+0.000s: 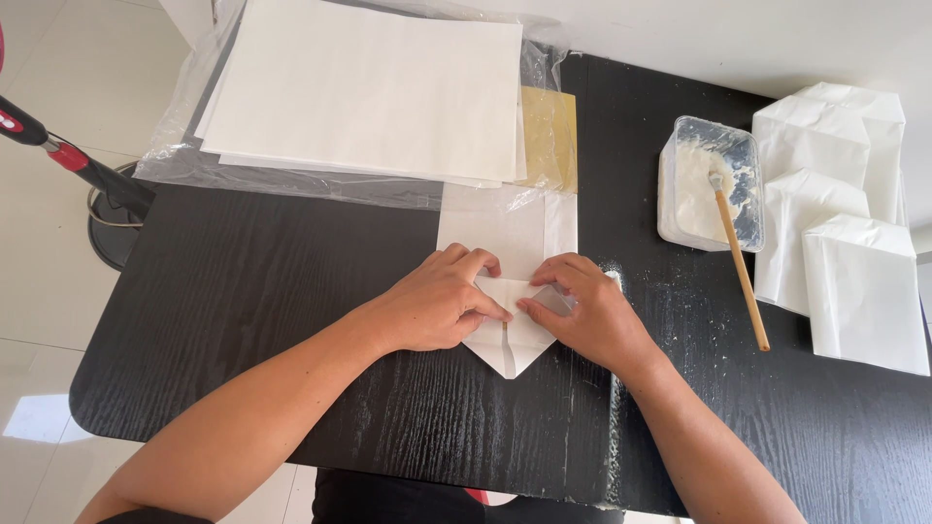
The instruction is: Folding paper sheets and applying glue with a brush to assemble paper bags
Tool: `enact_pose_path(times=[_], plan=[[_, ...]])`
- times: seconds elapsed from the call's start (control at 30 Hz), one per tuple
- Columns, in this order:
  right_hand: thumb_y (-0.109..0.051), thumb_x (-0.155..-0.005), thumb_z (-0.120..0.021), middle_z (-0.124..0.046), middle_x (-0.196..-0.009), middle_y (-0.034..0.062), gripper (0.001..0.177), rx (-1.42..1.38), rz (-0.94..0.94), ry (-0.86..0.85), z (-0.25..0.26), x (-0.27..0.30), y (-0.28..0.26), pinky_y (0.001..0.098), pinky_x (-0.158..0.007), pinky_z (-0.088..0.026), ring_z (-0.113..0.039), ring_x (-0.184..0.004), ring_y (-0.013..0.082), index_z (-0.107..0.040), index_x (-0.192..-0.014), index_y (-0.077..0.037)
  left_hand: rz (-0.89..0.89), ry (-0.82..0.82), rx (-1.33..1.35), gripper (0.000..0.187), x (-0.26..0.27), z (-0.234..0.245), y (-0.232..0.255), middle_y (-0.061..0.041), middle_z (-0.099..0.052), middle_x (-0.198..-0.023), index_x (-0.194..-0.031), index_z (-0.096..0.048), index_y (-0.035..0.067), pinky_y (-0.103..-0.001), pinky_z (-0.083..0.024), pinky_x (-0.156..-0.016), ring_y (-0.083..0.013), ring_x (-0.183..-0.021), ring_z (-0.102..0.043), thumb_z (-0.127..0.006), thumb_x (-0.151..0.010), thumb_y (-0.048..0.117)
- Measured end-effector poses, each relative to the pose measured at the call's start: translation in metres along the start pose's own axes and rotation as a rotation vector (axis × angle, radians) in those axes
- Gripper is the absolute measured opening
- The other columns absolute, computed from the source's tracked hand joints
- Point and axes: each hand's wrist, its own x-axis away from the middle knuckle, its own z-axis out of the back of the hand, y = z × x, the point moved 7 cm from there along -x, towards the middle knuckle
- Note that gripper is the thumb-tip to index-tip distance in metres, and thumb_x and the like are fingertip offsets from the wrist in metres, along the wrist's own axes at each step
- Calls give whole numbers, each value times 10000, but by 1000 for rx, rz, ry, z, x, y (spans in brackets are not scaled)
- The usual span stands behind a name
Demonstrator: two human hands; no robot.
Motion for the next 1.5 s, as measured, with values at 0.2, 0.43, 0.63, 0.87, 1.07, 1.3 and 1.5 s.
enact_pose_path(times=[0.2,0.43,0.63,0.87,1.07,1.3,1.5], plan=[[-142,-699,-795,-614,-1387,188,701,40,-7,-359,13,2,-30,494,-1059,-527,-533,-1351,405,-591,-1360,-31,4,-31,24,257,3,1,0,-76,-490,-1361,-1142,-782,236,-440,-407,-1040,-329,-1263,-459,-604,-961,281],[-722,-470,-969,-424,-1588,142,1381,174,3,-533,-7,12,-23,575,-1222,-266,-332,-1493,383,-376,-1548,-95,22,-114,78,553,13,17,12,-87,-457,-1403,-1182,-758,213,-439,-366,-1095,-340,-1317,-410,-691,-800,609],[-515,-712,-910,-509,-1471,99,992,141,-42,-343,-7,6,-18,536,-1188,-361,-454,-1401,344,-461,-1491,-93,-22,-24,17,589,0,-1,-1,-88,-482,-1344,-1118,-746,209,-473,-405,-1068,-351,-1258,-466,-814,-710,629],[-419,-835,-829,-613,-1325,67,675,125,-10,-161,-9,1,-13,428,-1055,-509,-599,-1237,284,-589,-1366,-78,24,48,9,342,-4,-1,-4,-72,-524,-1267,-1151,-622,165,-473,-455,-1011,-325,-1211,-539,-689,-926,414],[-409,-882,-783,-640,-1262,23,514,164,-30,-77,-16,-1,-4,401,-986,-534,-621,-1181,250,-651,-1284,-115,70,86,-6,392,-9,-4,-4,-61,-519,-1236,-1256,-538,148,-451,-451,-988,-308,-1204,-533,-654,-959,375],[-146,-852,-782,-607,-1306,163,520,-19,46,31,23,8,-35,433,-885,-601,-666,-1119,350,-604,-1328,-36,145,107,-1,404,-13,-3,-4,-55,-504,-1207,-1302,-532,147,-414,-423,-984,-267,-1156,-530,-622,-963,346],[12,-995,-577,-763,-1105,121,173,-89,327,271,147,72,-72,244,-765,-601,-744,-948,179,-645,-1153,-13,91,344,34,422,-18,-11,-15,-38,-547,-1220,-1285,-597,155,-468,-404,-1009,-266,-1125,-541,-676,-925,359]])
